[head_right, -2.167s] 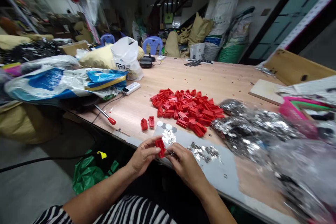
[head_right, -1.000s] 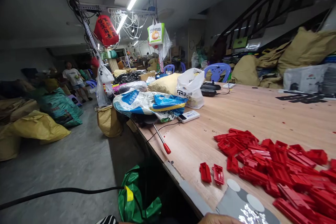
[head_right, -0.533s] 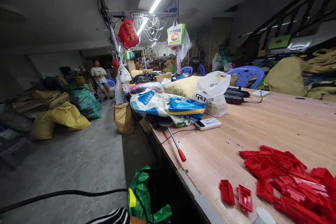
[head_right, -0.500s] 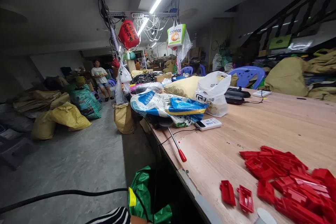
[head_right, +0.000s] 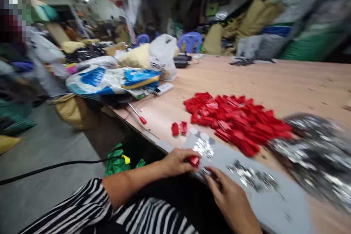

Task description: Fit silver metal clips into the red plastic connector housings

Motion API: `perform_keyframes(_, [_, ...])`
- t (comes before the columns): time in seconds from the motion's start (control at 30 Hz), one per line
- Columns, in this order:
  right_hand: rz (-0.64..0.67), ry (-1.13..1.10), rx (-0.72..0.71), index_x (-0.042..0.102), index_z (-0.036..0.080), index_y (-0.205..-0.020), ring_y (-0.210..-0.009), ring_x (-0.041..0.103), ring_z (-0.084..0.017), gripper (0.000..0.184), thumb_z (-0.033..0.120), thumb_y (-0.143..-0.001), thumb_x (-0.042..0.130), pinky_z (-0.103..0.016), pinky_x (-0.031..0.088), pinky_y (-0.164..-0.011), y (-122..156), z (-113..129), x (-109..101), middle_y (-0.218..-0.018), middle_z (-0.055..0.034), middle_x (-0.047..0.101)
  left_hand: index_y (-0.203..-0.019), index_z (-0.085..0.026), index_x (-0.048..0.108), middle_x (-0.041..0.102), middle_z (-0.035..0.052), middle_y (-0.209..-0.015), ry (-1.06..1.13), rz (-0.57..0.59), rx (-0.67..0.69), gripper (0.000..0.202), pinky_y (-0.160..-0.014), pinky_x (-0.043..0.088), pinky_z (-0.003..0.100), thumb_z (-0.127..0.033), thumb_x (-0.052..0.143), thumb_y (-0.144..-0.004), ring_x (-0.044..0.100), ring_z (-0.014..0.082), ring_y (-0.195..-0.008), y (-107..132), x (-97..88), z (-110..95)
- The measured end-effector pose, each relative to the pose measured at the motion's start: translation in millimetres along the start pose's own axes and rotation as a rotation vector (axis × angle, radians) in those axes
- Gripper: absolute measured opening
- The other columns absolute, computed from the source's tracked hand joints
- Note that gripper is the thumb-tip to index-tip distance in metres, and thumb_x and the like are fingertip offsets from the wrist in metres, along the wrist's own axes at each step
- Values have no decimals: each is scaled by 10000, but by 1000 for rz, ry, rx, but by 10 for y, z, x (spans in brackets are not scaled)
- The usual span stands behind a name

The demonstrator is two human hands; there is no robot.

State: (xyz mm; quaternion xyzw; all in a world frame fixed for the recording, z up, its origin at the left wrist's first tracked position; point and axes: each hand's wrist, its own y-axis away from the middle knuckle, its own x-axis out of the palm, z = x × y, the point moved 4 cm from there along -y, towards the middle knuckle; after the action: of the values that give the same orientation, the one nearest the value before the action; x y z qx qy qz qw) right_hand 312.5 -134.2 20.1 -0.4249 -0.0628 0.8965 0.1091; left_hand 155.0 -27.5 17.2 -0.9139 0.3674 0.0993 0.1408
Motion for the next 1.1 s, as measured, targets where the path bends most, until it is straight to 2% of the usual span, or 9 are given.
perform_keyframes(0.1, [50,33,56,670,271,-1012,-829,696,-231,229,345,-884,495,-326,544,-729,16,150,8,-976,-43,731,-1128,-233,677,688,48,-999,2,44,24,411,-836,454,272,-239,706,-718,627,203,-895,-9,-7,-19])
perform_keyframes(0.2, [83,61,78,663,254,-1034,-874,675,-214,230,290,-899,482,-327,523,-775,-16,227,12,-997,-45,713,-1114,-250,677,685,34,-964,-25,63,28,399,-814,452,271,-249,712,-717,622,192,-852,4,-14,-29])
perform_keyframes(0.43, [107,45,60,680,239,-1029,-866,656,-185,236,240,-906,478,-303,503,-794,-16,259,6,-976,-43,696,-1099,-252,679,684,17,-938,-44,57,36,388,-798,445,258,-229,720,-714,619,176,-836,25,-18,-14])
perform_keyframes(0.6, [147,49,43,675,233,-1029,-893,651,-191,234,203,-893,488,-315,500,-806,-46,273,15,-998,-45,693,-1110,-209,654,685,27,-965,-102,86,56,377,-827,459,270,-228,707,-737,625,172,-879,21,-5,21])
perform_keyframes(0.77, [156,35,69,660,236,-1039,-857,633,-188,209,223,-904,501,-315,493,-776,-48,269,12,-946,-44,669,-1094,-202,654,699,26,-980,-85,93,-8,382,-844,469,278,-236,730,-721,637,175,-894,5,-23,52])
perform_keyframes(0.87, [133,-14,14,629,235,-1101,-837,611,-183,236,211,-883,542,-303,490,-741,-55,284,7,-926,-49,629,-1099,-180,658,703,36,-966,45,84,-103,439,-858,469,291,-249,770,-680,636,188,-902,-8,-43,68])
perform_keyframes(1.03, [111,-174,-141,634,244,-1098,-838,591,-168,284,112,-870,528,-296,485,-748,-83,373,-34,-915,-46,600,-1198,-179,602,715,38,-938,537,151,-285,568,-815,503,297,-221,784,-662,659,173,-843,4,16,7])
perform_keyframes(1.1, [113,-235,-201,635,248,-1079,-866,591,-166,286,91,-868,523,-295,482,-765,-84,423,-67,-943,-45,612,-1234,-192,574,723,32,-909,666,149,-339,621,-770,518,286,-200,791,-652,668,163,-799,16,41,-34])
